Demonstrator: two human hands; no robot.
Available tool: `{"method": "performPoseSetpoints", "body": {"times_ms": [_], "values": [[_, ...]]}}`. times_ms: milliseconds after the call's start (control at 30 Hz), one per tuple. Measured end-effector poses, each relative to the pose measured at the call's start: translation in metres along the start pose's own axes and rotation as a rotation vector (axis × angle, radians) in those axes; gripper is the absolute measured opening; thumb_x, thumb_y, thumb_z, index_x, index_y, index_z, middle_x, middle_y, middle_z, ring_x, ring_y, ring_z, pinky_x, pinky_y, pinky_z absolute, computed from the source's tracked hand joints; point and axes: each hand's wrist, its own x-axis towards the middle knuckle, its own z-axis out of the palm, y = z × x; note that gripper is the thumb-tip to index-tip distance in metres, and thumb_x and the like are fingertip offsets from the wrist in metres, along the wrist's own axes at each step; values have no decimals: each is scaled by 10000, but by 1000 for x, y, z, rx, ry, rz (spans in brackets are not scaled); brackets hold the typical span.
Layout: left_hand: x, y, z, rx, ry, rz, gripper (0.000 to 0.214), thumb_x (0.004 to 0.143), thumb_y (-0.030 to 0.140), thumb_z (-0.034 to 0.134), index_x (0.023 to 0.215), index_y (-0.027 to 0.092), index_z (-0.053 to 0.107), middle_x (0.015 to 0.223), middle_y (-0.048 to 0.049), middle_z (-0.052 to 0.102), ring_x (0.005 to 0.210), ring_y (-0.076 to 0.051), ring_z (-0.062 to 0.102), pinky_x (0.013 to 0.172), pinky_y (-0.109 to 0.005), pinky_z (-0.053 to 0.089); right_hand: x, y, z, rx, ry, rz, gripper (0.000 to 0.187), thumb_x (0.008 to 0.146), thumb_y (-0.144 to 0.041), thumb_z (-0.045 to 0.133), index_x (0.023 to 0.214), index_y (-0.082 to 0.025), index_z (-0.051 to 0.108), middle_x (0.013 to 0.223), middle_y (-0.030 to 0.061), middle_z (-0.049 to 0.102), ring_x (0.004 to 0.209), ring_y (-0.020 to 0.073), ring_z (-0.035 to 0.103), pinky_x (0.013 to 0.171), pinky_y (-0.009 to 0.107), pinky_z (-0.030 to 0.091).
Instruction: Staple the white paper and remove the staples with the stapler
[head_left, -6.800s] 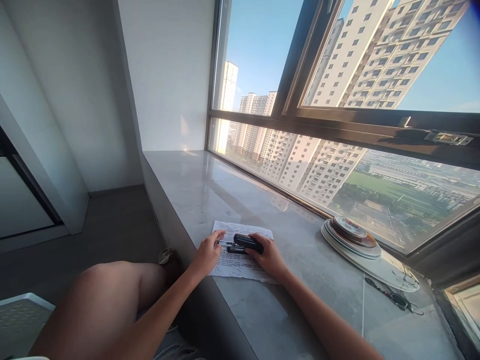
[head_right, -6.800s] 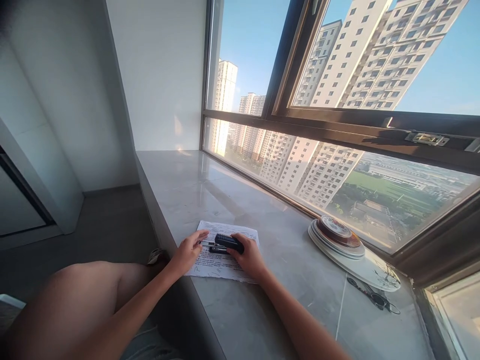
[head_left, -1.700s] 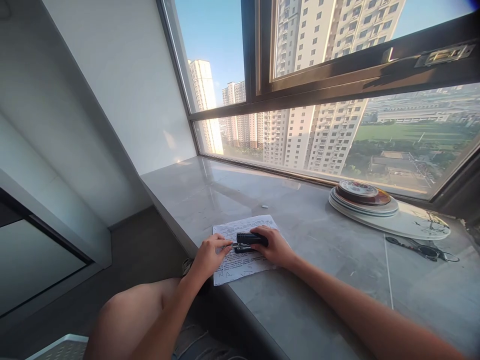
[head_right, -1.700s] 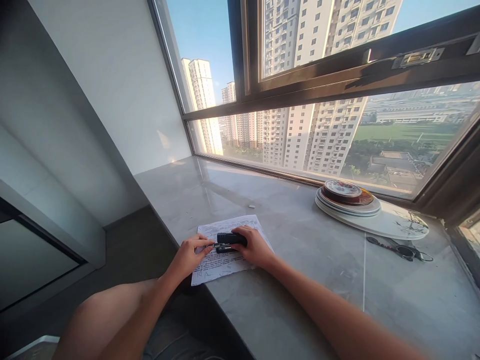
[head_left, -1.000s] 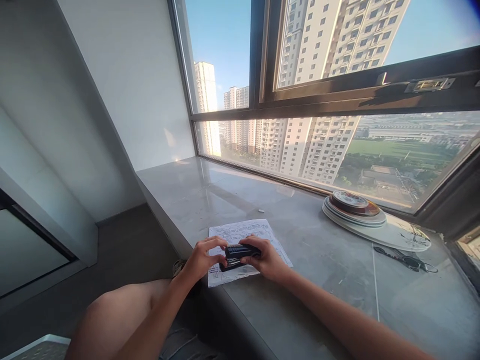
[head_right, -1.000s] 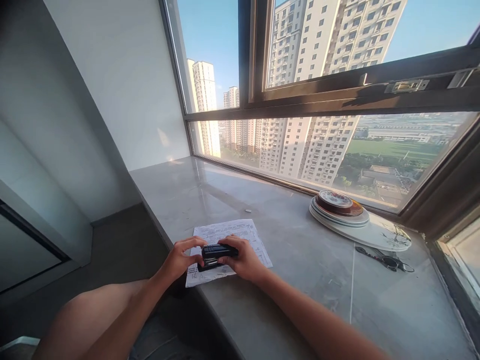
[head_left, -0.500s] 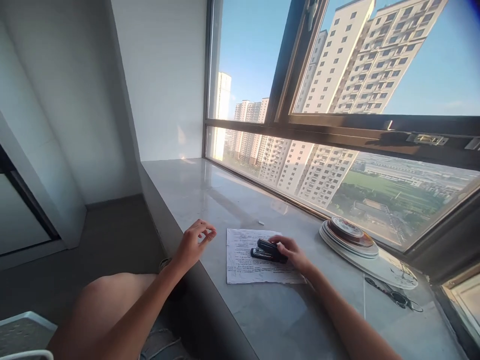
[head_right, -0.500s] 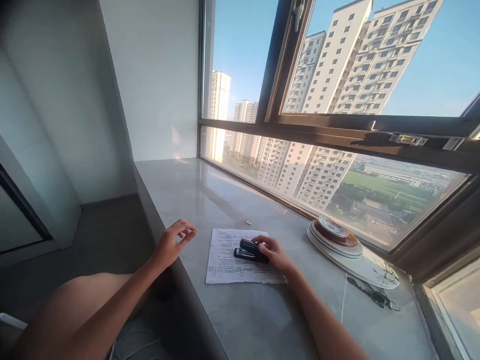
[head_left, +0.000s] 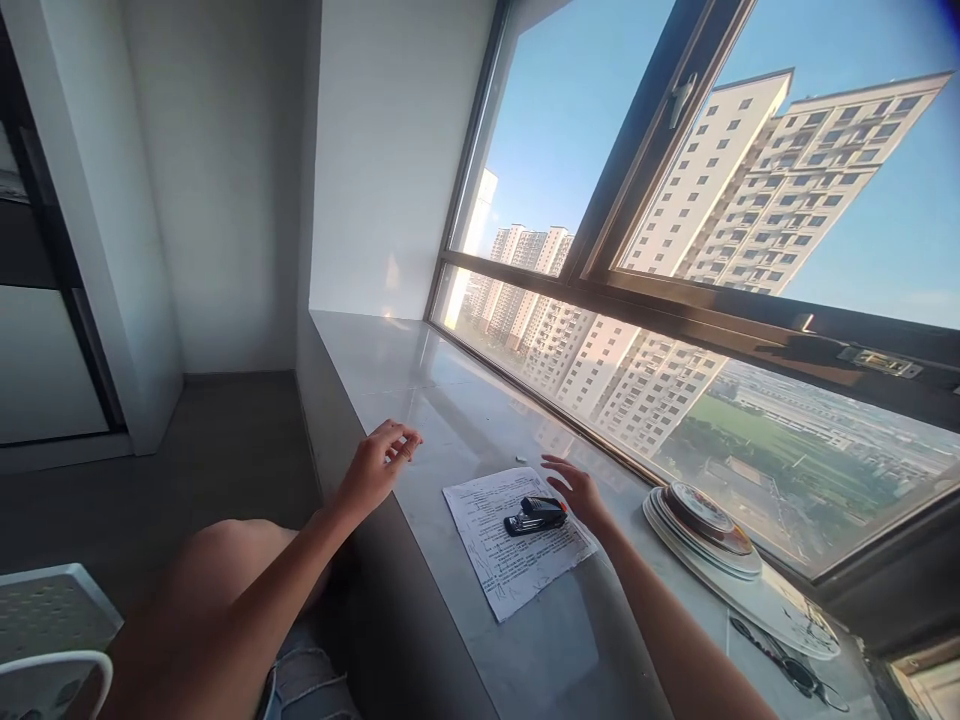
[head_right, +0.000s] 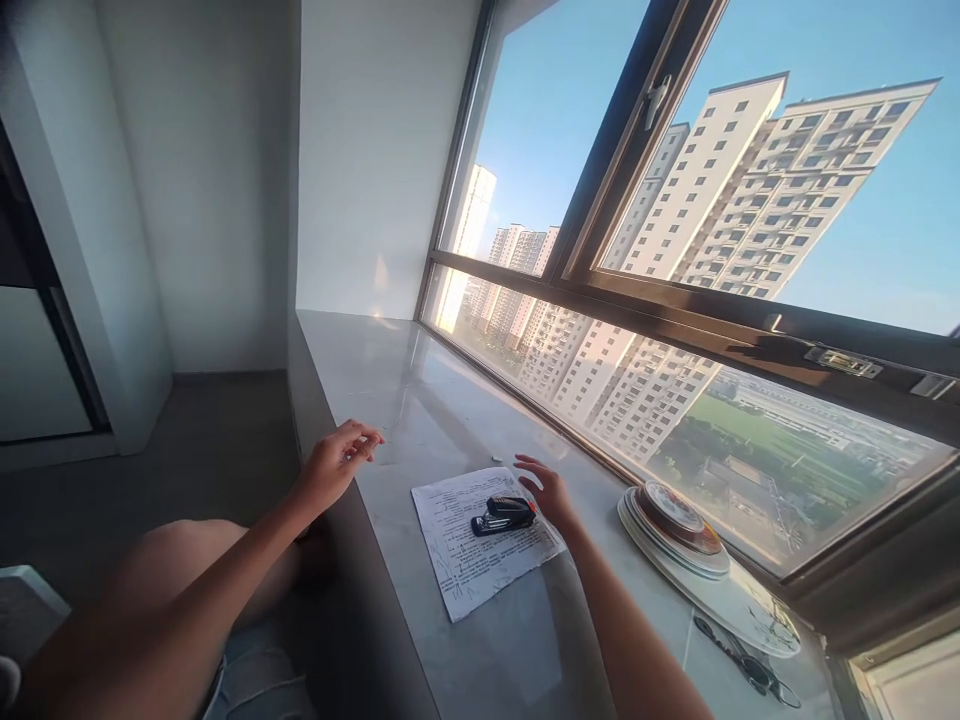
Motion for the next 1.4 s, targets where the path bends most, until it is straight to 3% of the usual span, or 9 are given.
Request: {"method": "performPoseSetpoints", "body": {"times_ms": [100,200,400,533,700,833,1133,1233,1400], "values": [[0,-2,0,15,-2,-6,428,1006,559,472,917,207,699,1000,-51,678,737,-148,679,706,-293,540,-17,1,4,-93,-205,-59,360,927,-506,608,1116,-265,796,1341,98,694,1300,317,612,1133,546,453],[0,1,1,15,-15,-12,427,1008,550,468,923,205,703,1003,-58,680,743,-152,678,719,-302,544,-40,-5,7,-205,-246,-86,296,933,-382,583,1106,-282,802,1285,90,722,1267,315,617,1100,539,471],[-2,2,4,33,-51,3,408,1008,512,473,913,204,725,1022,-67,668,770,-162,681,676,-292,544,-45,-12,10,-397,-73,-35,311,930,-358,535,1105,-264,773,985,96,747,964,302,658,936,544,535],[-3,0,6,57,-60,10,390,1005,489,486,892,202,726,1011,-67,664,762,-159,679,662,-288,541,-6,-1,21,-319,40,-7,388,972,-436,464,1170,-240,734,1171,112,723,1071,297,680,981,527,538],[-2,0,5,55,-43,1,359,1001,459,508,876,201,725,1009,-62,664,737,-149,677,674,-293,546,43,16,56,-290,-226,4,466,956,-445,508,1303,-186,677,1439,143,613,1381,302,538,1176,538,404],[0,-3,3,54,-27,-1,367,1002,475,509,900,200,729,1025,-61,658,739,-144,678,676,-286,542,59,11,94,-334,-300,46,488,994,-324,454,1433,-150,575,1545,158,510,1487,284,417,1237,526,312],[-1,-2,-3,59,-29,-18,347,1002,467,522,911,206,731,1050,-53,635,757,-143,683,714,-297,547,77,-70,191,-434,-491,-66,647,957,-128,436,1596,-165,338,1681,121,283,1574,254,226,1275,509,181],[0,-2,-4,44,-22,-26,351,998,477,526,914,203,729,1055,-57,632,754,-145,679,708,-297,551,79,-84,203,-424,-506,-59,656,957,-134,427,1603,-149,318,1692,123,251,1579,254,209,1276,510,171],[0,0,-7,49,-30,-44,370,994,496,519,926,202,733,1067,-63,626,760,-148,675,704,-296,548,75,-85,198,-430,-485,-27,681,959,-124,384,1628,-165,265,1711,92,193,1595,220,138,1286,483,147]]}}
